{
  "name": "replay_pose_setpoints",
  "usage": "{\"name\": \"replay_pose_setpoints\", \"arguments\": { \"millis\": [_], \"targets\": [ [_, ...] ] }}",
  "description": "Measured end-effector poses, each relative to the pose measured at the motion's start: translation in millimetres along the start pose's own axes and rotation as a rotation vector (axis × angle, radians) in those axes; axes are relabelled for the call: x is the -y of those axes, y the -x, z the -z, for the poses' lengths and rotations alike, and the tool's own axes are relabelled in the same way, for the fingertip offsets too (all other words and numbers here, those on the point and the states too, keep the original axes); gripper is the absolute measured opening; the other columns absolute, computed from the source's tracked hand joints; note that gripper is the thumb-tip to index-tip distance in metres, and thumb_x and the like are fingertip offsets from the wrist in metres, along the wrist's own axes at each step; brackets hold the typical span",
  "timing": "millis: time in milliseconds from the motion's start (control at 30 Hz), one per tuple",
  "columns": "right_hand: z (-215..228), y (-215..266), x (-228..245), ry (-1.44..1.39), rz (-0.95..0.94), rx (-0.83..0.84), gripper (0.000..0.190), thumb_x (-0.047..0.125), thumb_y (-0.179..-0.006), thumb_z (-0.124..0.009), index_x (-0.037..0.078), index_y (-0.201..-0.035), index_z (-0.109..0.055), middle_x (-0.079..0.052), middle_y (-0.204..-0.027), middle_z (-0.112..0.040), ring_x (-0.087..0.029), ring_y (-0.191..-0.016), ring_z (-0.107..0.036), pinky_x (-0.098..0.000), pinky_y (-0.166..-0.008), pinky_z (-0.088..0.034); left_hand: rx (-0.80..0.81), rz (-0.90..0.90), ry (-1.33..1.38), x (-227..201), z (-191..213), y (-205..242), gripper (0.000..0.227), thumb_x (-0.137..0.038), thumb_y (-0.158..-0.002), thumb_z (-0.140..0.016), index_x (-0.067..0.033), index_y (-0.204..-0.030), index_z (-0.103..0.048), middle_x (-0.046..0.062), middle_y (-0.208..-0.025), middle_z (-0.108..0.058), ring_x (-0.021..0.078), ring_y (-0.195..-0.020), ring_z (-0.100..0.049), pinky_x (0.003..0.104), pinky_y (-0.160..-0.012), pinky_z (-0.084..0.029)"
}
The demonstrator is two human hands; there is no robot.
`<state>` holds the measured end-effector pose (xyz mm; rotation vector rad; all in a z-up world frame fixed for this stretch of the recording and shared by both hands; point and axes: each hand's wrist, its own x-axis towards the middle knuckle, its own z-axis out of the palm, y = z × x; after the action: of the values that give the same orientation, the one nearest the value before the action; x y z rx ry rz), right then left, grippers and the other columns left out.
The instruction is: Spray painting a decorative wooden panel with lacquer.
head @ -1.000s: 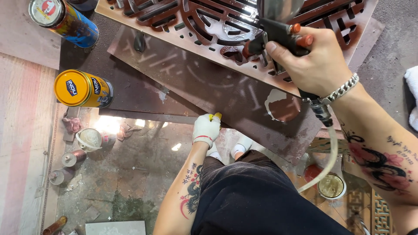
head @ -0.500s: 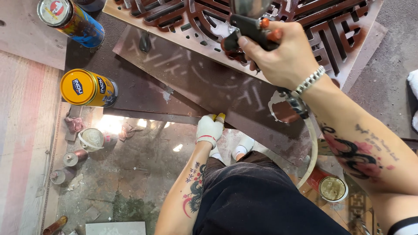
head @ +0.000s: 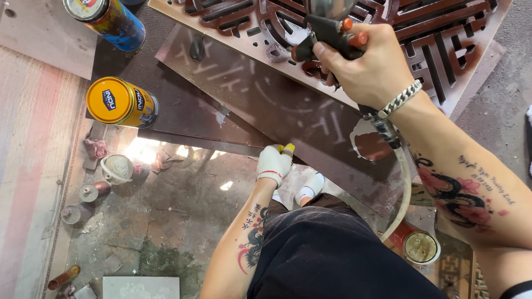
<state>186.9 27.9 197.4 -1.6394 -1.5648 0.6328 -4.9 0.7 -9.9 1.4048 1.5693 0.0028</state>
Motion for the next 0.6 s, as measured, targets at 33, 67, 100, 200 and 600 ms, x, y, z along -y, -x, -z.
{"name": "replay_pose_setpoints", "arguments": {
  "millis": [33, 67, 100, 200, 600],
  "targets": [
    [0, 1, 0, 0.002, 0.001, -0.001, 0.008, 0.004, -0.105, -0.069, -0.004, -0.105, -0.071, -0.006, -0.078, -0.07, -0.012, -0.058, -0.065, -0.0229, -0.048, -0.05, 0.001, -0.003, 0.001, -1, 0, 0, 0.037, -0.037, -0.096, -0.06, -0.0041, -0.098, -0.077, 0.01, -0.08, -0.076, 0.0279, -0.073, -0.07, 0.036, -0.075, -0.055],
    [1, 1, -1, -0.033, -0.024, 0.005, 0.008, 0.004, -0.105, -0.069, -0.004, -0.105, -0.071, -0.006, -0.077, -0.069, -0.012, -0.058, -0.064, -0.0228, -0.048, -0.05, 0.006, 0.01, 0.027, -2, 0, 0, 0.036, -0.036, -0.096, -0.06, -0.0042, -0.098, -0.077, 0.009, -0.079, -0.077, 0.0261, -0.071, -0.069, 0.035, -0.074, -0.055],
    [0, 2, -1, -0.069, -0.052, 0.015, 0.009, 0.005, -0.105, -0.069, -0.004, -0.105, -0.071, -0.005, -0.077, -0.067, -0.011, -0.057, -0.063, -0.0227, -0.049, -0.05, 0.011, 0.026, 0.053, -1, 0, 1, 0.035, -0.035, -0.096, -0.061, -0.0042, -0.098, -0.078, 0.008, -0.078, -0.077, 0.0243, -0.07, -0.069, 0.034, -0.072, -0.054],
    [5, 3, -4, 0.057, -0.029, -0.004, 0.013, 0.008, -0.104, -0.071, -0.003, -0.11, -0.073, -0.007, -0.08, -0.073, -0.011, -0.056, -0.061, -0.0226, -0.045, -0.046, 0.001, 0.02, 0.066, 2, -6, -3, 0.034, -0.033, -0.094, -0.063, -0.004, -0.101, -0.078, 0.009, -0.08, -0.077, 0.0248, -0.072, -0.07, 0.034, -0.074, -0.055],
    [13, 18, -2, 0.094, -0.147, 0.007, 0.013, 0.008, -0.101, -0.071, -0.004, -0.105, -0.074, -0.007, -0.078, -0.072, -0.012, -0.052, -0.058, -0.0239, -0.041, -0.041, 0.18, 0.081, 0.273, -9, -35, 12, 0.027, -0.025, -0.099, -0.065, 0.0001, -0.104, -0.075, 0.008, -0.078, -0.074, 0.015, -0.065, -0.068, 0.028, -0.065, -0.056]
  ]
}}
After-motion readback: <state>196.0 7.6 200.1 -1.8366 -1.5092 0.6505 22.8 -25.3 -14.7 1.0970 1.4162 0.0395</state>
